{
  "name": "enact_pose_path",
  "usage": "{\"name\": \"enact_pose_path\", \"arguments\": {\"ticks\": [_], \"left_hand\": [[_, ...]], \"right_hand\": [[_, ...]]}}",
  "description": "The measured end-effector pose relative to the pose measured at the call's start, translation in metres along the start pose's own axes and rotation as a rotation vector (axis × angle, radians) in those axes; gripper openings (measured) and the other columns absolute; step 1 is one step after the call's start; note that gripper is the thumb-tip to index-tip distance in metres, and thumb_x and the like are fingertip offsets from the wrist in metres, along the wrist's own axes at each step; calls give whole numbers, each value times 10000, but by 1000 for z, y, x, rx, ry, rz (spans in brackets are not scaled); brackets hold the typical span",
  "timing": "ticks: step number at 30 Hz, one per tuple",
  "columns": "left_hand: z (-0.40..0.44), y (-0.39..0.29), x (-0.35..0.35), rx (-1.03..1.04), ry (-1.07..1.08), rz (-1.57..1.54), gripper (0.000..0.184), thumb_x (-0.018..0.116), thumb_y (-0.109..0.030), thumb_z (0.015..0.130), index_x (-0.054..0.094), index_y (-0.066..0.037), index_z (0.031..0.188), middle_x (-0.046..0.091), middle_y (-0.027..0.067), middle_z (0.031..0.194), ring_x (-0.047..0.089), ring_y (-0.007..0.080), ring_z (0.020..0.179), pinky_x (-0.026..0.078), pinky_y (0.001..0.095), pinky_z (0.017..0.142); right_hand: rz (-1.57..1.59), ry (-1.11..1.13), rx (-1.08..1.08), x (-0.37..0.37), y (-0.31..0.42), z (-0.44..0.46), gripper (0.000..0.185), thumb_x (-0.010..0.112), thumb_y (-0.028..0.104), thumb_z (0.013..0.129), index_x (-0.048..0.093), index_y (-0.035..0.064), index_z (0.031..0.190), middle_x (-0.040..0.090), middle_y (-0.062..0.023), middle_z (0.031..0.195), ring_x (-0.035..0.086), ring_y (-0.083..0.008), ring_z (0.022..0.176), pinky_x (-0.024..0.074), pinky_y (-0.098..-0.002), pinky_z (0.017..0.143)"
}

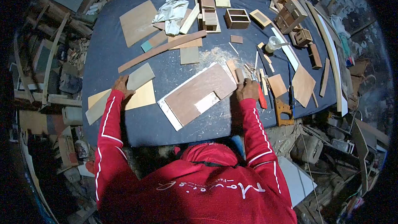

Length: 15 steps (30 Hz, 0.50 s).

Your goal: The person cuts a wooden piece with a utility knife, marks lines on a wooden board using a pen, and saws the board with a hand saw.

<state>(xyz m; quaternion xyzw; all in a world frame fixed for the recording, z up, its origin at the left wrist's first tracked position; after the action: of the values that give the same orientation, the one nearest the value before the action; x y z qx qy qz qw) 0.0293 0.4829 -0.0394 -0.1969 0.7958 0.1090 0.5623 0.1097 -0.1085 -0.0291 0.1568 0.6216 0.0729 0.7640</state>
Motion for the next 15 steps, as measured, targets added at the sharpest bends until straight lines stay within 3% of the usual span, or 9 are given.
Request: {"name": "enact_pose_path", "arguments": {"ticks": [4, 7, 9, 11, 12, 15], "left_hand": [[-19, -46, -36, 118, -77, 125, 1002, 867, -431, 625, 401, -146, 1465, 425, 160, 1457, 382, 351, 1378, 315, 623, 1094], [-41, -116, -65, 413, -281, 107, 957, 809, -549, 640, 480, -88, 1412, 500, 169, 1338, 484, 363, 1253, 396, 562, 969], [-61, -167, -75, 512, -290, 49, 946, 800, -579, 636, 517, -60, 1374, 553, 196, 1246, 560, 375, 1139, 426, 558, 897], [-80, -218, -73, 626, -319, 27, 925, 793, -594, 641, 535, -63, 1354, 571, 192, 1185, 582, 370, 1079, 429, 549, 851], [-86, -240, -66, 638, -292, 51, 917, 793, -596, 643, 540, -65, 1348, 570, 192, 1179, 583, 368, 1077, 430, 550, 858], [-99, -297, -41, 690, -217, 65, 918, 798, -597, 640, 539, -72, 1348, 564, 191, 1198, 575, 376, 1098, 427, 558, 878]], "right_hand": [[-61, 35, 157, 8, -50, 0, 369, 640, 312, 853, 674, 86, 1142, 627, -236, 1025, 614, -399, 985, 502, -472, 846], [-12, -33, 216, 3, -60, -7, 387, 633, 324, 860, 668, 60, 1140, 613, -243, 1020, 602, -401, 996, 487, -481, 868], [-1, -45, 250, -3, -60, -13, 351, 646, 267, 832, 646, 52, 1109, 571, -257, 1063, 571, -441, 1015, 491, -491, 855], [-42, -211, 26, -22, -37, -14, 339, 636, 221, 815, 608, 41, 1101, 533, -256, 1085, 539, -437, 1041, 480, -488, 874], [5, -202, -64, -26, -24, -15, 372, 628, 188, 801, 575, 32, 1134, 509, -247, 1087, 521, -426, 1045, 469, -493, 877], [85, -37, -165, -30, 5, -20, 439, 683, 249, 803, 589, 56, 1186, 515, -227, 1104, 518, -403, 1070, 455, -484, 919]]}}
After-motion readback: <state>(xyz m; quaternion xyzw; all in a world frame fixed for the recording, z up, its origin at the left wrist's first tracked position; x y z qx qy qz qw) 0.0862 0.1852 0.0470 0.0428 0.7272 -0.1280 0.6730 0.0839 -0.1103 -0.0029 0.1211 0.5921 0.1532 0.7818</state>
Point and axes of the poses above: each hand's wrist, its own z-axis towards the middle knuckle, its own x-axis out of the palm, y = z × x, the point moved 9 cm from there along z, towards the middle knuckle
